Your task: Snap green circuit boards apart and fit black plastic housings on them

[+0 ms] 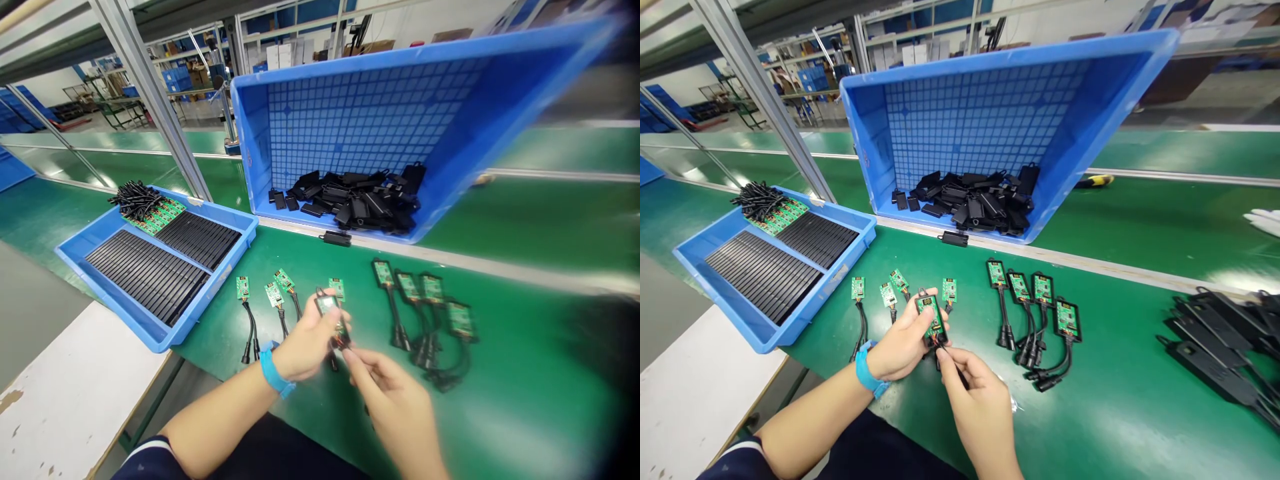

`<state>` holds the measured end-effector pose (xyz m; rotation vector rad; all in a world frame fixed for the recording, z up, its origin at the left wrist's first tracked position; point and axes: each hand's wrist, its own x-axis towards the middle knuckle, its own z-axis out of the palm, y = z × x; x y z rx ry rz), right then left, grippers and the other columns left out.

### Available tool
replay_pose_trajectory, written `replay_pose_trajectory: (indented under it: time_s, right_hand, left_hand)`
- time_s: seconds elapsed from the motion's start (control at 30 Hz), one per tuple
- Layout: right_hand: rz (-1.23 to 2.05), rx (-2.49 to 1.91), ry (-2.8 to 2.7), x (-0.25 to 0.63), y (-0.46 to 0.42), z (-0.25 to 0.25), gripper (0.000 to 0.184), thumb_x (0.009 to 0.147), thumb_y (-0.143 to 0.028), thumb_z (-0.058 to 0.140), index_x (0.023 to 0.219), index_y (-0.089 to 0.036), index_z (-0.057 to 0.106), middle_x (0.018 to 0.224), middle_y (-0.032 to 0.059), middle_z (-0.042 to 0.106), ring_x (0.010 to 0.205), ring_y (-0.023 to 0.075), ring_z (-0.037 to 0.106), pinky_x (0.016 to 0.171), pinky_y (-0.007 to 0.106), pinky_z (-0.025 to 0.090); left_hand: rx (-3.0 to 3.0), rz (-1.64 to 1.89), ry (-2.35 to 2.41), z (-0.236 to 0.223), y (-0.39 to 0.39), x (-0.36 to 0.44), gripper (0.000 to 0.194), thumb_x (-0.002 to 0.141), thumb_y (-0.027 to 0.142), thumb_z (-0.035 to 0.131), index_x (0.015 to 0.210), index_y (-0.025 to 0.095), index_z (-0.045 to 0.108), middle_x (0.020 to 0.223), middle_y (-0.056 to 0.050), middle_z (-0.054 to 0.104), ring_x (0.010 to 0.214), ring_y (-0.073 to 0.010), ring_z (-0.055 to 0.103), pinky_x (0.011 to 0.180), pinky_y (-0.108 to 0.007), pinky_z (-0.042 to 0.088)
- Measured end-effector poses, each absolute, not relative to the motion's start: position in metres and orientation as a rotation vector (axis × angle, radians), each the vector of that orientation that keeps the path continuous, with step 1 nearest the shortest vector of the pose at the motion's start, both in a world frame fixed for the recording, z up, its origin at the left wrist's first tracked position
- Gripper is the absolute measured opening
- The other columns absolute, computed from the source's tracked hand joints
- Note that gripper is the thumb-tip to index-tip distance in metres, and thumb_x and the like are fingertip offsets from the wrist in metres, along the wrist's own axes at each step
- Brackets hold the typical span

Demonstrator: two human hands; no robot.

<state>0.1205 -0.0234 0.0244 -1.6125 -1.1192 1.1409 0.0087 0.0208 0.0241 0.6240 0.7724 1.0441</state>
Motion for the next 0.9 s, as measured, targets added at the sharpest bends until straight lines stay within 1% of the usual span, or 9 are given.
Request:
replay_pose_trajectory:
  time_s: [0.1,0.23,0.3,0.33,0.4,0.47,0.57,0.67,0.9]
  right_hand:
    - [1.158,-1.592,-1.073,0.118,-0.028,0.023,0.028,0.064,-0.044,0.062,0.066,-0.017,0.063,0.046,-0.0013,0.050,0.044,0.0120,0.047,0.042,0.021,0.040]
    - [1.250,-1.495,-0.927,0.127,-0.035,0.023,0.027,0.065,-0.043,0.065,0.062,-0.016,0.060,0.042,-0.0045,0.042,0.038,0.0068,0.035,0.035,0.017,0.029]
    - [1.234,-1.417,-0.833,0.138,-0.037,0.025,0.028,0.065,-0.044,0.065,0.062,-0.017,0.059,0.042,-0.0049,0.040,0.038,0.0065,0.035,0.035,0.016,0.028]
    - [1.191,-1.412,-0.813,0.143,-0.037,0.026,0.028,0.066,-0.044,0.065,0.064,-0.017,0.059,0.043,-0.0043,0.043,0.039,0.0070,0.037,0.035,0.016,0.030]
    - [1.100,-1.472,-0.877,0.149,-0.036,0.027,0.026,0.066,-0.043,0.065,0.069,-0.018,0.061,0.048,-0.0016,0.052,0.042,0.0095,0.045,0.038,0.017,0.037]
    - [1.062,-1.545,-1.063,0.147,-0.034,0.026,0.024,0.067,-0.042,0.064,0.070,-0.018,0.063,0.053,0.0011,0.058,0.047,0.0125,0.053,0.043,0.019,0.043]
    - [1.009,-1.571,-1.337,0.137,-0.032,0.020,0.022,0.071,-0.041,0.059,0.071,-0.019,0.065,0.058,0.0020,0.063,0.054,0.0148,0.059,0.052,0.020,0.047]
    - [0.931,-1.594,-1.469,0.132,-0.032,0.011,0.021,0.074,-0.039,0.056,0.076,-0.020,0.066,0.066,0.0018,0.066,0.057,0.0152,0.061,0.056,0.020,0.047]
    - [0.913,-1.613,-1.567,0.137,-0.032,0.011,0.022,0.076,-0.040,0.054,0.074,-0.021,0.065,0.067,0.0015,0.066,0.059,0.0157,0.061,0.056,0.021,0.046]
  left_hand:
    - [0.641,0.879,0.680,0.026,0.025,-0.004,0.060,0.069,0.030,0.066,0.121,0.024,0.038,0.092,-0.001,0.051,0.077,-0.0088,0.051,0.072,-0.025,0.041]
    - [0.727,0.753,0.625,0.022,0.031,-0.025,0.064,0.056,0.013,0.075,0.114,0.021,0.051,0.099,-0.006,0.057,0.086,-0.0158,0.057,0.079,-0.031,0.042]
    - [0.724,0.799,0.653,0.019,0.033,-0.033,0.062,0.052,0.010,0.076,0.110,0.018,0.055,0.093,-0.006,0.059,0.084,-0.0189,0.058,0.078,-0.036,0.044]
    - [0.707,0.824,0.659,0.017,0.033,-0.036,0.062,0.051,0.009,0.077,0.109,0.018,0.055,0.092,-0.006,0.060,0.084,-0.0202,0.059,0.076,-0.039,0.045]
    - [0.655,0.861,0.633,0.015,0.032,-0.038,0.065,0.053,0.009,0.076,0.112,0.020,0.052,0.097,-0.007,0.060,0.087,-0.0228,0.059,0.077,-0.044,0.046]
    - [0.607,0.874,0.583,0.016,0.029,-0.036,0.067,0.059,0.012,0.074,0.118,0.024,0.046,0.111,-0.009,0.055,0.095,-0.0249,0.058,0.082,-0.046,0.043]
    - [0.571,0.883,0.530,0.021,0.023,-0.028,0.062,0.068,0.014,0.068,0.121,0.027,0.040,0.129,-0.011,0.043,0.110,-0.0270,0.050,0.087,-0.045,0.040]
    - [0.580,0.907,0.535,0.025,0.019,-0.022,0.056,0.073,0.015,0.063,0.121,0.026,0.039,0.132,-0.012,0.040,0.117,-0.0274,0.043,0.088,-0.042,0.040]
    - [0.616,0.932,0.606,0.026,0.018,-0.019,0.050,0.076,0.018,0.059,0.121,0.024,0.038,0.130,-0.015,0.041,0.114,-0.0282,0.046,0.082,-0.041,0.043]
